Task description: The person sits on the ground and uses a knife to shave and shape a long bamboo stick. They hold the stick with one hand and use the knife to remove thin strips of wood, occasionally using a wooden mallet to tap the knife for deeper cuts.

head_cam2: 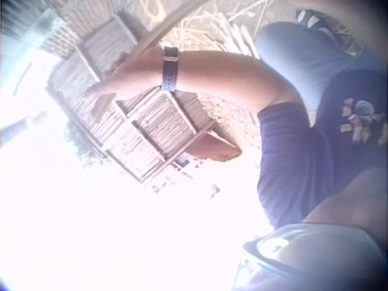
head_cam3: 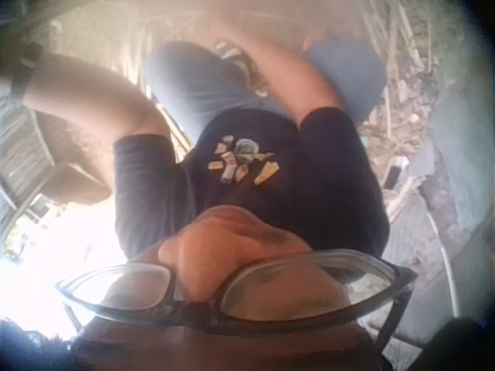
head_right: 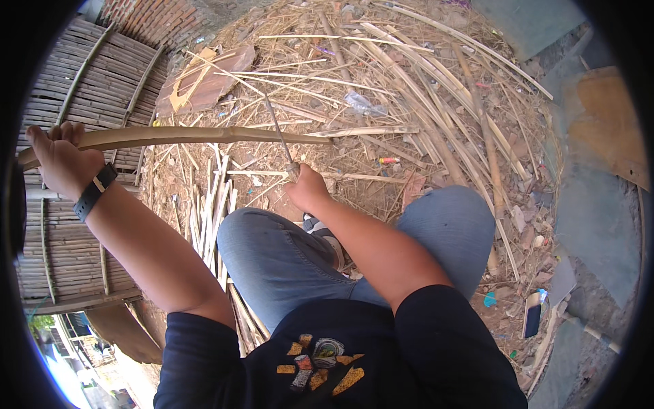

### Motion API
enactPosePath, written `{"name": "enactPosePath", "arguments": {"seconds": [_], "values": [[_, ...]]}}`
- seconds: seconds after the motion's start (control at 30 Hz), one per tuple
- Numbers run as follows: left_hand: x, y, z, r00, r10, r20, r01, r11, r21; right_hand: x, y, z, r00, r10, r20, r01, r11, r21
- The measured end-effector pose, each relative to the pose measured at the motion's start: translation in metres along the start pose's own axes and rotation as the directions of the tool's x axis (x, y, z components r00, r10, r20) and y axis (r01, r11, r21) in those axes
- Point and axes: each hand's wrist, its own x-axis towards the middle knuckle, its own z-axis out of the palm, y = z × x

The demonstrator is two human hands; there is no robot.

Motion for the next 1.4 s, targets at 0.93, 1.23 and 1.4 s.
{"name": "enactPosePath", "arguments": {"seconds": [0.93, 1.23, 1.4], "values": [[0.044, -0.019, -0.048, 0.801, -0.092, 0.592, 0.368, 0.855, -0.366, -0.013, -0.117, -0.073, 0.949, -0.167, 0.266, 0.205, 0.971, -0.123], [0.044, -0.015, -0.057, 0.800, -0.075, 0.596, 0.347, 0.868, -0.356, -0.024, -0.125, -0.065, 0.920, -0.237, 0.313, 0.287, 0.950, -0.123], [0.041, -0.017, -0.061, 0.819, -0.090, 0.567, 0.346, 0.865, -0.363, -0.001, -0.071, -0.057, 0.978, -0.151, 0.143, 0.178, 0.963, -0.203]]}}
